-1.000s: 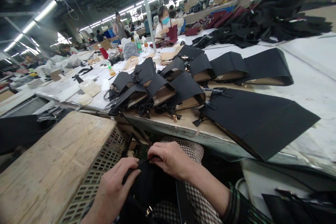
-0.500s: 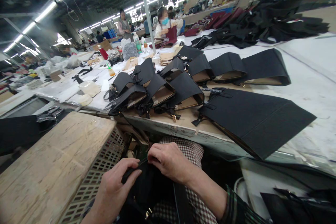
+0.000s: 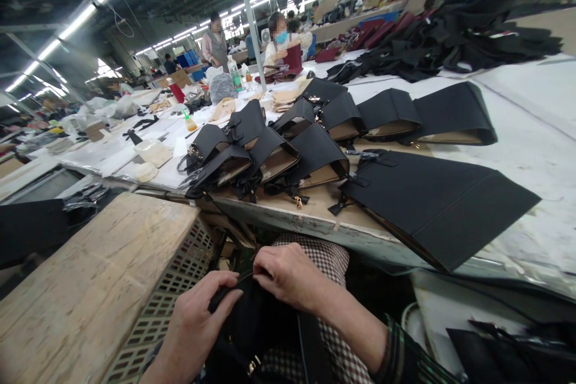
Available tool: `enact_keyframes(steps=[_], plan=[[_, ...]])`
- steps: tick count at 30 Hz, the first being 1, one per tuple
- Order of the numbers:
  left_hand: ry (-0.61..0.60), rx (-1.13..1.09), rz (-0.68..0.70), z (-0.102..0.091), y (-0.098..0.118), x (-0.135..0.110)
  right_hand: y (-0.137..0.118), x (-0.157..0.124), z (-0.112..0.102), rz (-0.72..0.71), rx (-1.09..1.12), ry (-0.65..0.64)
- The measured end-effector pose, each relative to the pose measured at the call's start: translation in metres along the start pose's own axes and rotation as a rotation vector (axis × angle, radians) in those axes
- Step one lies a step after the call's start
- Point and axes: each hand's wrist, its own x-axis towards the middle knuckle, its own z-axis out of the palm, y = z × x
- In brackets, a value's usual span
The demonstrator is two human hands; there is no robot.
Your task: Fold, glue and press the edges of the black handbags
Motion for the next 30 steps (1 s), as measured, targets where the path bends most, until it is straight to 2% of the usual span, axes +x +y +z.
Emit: enact_keyframes(steps=[6, 13, 18, 22, 26, 30], plan=[[-0.028, 0.033, -0.044, 0.002, -0.001, 0.002, 0.003, 0.0, 0.001, 0.019, 0.082, 0.005], [-0.043, 0.012, -0.08, 0.005, -0.001, 0.006, 0.006, 0.002, 0.005, 0.079, 0.194, 0.071], [-0.047, -0.066, -0.098, 0.004, 0.002, 0.009, 0.007, -0.001, 0.007, 0.152, 0.247, 0.087], [-0.074, -0.172, -0.187, 0.002, 0.001, 0.013, 0.004, -0.001, 0.003, 0.243, 0.288, 0.078], [-0.181, -0.33, -0.332, -0.01, -0.001, 0.014, 0.002, 0.003, -0.005, 0.299, 0.405, 0.003], [-0.282, -0.237, -0.354, -0.031, -0.001, 0.005, 0.006, 0.009, -0.011, 0.246, 0.327, -0.143]])
